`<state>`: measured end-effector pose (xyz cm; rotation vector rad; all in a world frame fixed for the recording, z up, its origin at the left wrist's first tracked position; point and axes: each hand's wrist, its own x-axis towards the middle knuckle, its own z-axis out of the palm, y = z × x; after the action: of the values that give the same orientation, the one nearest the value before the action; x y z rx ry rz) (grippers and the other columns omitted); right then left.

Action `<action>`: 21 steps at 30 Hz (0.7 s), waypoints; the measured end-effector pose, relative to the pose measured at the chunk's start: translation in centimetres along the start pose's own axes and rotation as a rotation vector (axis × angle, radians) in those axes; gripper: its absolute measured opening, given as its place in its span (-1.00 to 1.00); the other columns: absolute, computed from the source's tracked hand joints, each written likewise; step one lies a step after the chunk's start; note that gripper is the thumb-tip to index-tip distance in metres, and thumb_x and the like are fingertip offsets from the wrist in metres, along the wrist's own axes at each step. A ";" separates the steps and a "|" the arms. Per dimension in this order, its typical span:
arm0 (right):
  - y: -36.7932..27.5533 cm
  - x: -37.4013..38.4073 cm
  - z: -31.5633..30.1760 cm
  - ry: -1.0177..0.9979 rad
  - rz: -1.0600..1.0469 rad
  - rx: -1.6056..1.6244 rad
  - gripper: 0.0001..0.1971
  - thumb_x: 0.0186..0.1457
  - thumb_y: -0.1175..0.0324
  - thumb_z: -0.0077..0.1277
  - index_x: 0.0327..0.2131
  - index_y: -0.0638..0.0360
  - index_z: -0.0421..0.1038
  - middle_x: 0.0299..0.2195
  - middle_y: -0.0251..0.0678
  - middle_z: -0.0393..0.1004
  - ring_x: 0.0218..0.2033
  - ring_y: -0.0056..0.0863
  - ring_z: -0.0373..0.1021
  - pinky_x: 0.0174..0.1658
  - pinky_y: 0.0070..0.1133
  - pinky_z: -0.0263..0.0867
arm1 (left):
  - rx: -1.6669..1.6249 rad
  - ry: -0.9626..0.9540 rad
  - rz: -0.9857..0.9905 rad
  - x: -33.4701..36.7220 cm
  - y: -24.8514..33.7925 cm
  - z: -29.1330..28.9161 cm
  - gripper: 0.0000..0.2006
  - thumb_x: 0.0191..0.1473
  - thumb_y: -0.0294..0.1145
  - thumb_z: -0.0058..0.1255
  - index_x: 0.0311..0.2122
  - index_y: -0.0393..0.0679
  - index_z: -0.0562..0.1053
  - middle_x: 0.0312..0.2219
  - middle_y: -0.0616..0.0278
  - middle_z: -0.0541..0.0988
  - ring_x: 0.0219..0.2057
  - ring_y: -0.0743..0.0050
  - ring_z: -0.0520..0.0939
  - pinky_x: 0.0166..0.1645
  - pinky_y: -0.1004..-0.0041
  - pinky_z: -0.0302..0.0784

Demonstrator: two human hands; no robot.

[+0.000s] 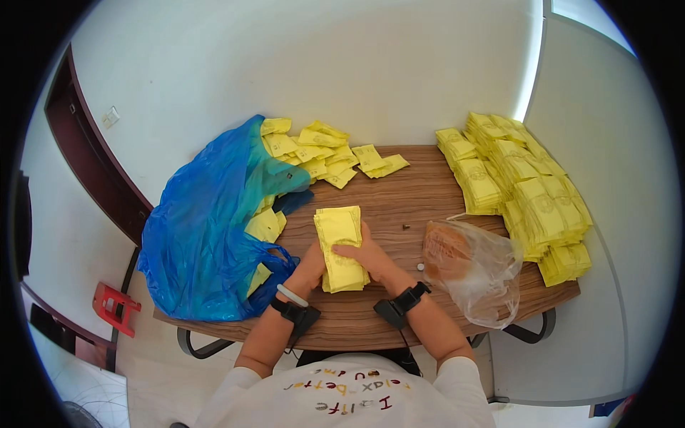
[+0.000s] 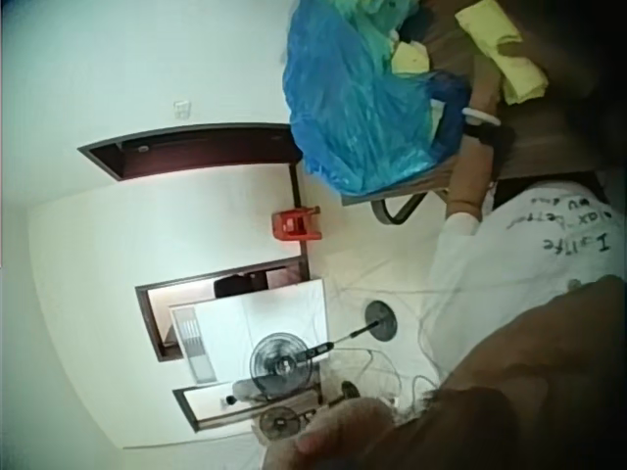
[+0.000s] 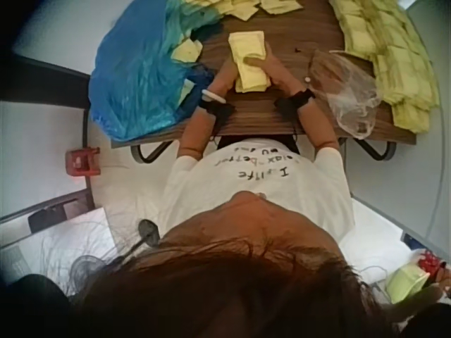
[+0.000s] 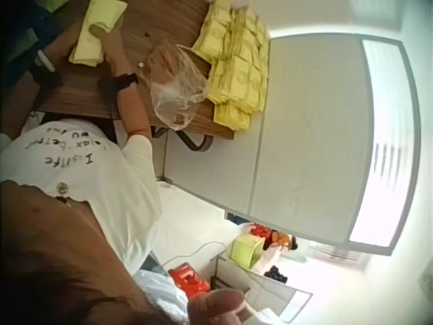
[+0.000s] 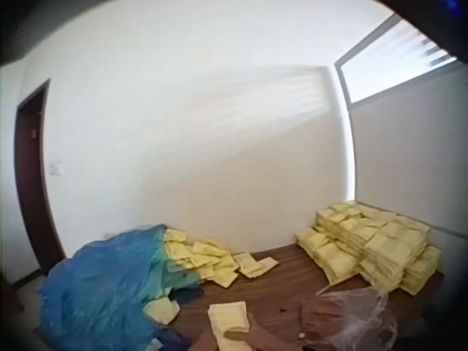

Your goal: Folding yellow papers and organizing them into stacks.

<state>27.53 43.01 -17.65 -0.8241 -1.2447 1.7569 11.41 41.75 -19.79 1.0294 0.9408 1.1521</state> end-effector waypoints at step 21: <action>0.4 0.3 -1.3 0.072 -0.083 -0.038 -0.15 0.01 0.37 0.29 0.26 0.20 -0.07 0.05 -0.14 0.35 0.02 -0.40 0.36 -0.03 -0.47 0.41 | -0.214 -0.171 -0.038 -0.1 0.2 0.3 -0.26 -0.03 -0.56 0.27 0.23 -0.17 0.15 0.07 0.16 0.41 0.07 0.34 0.47 0.11 0.33 0.47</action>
<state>28.38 43.79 -18.39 -0.8379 -1.2499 1.6282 11.67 41.65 -19.46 0.9166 0.6830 1.0890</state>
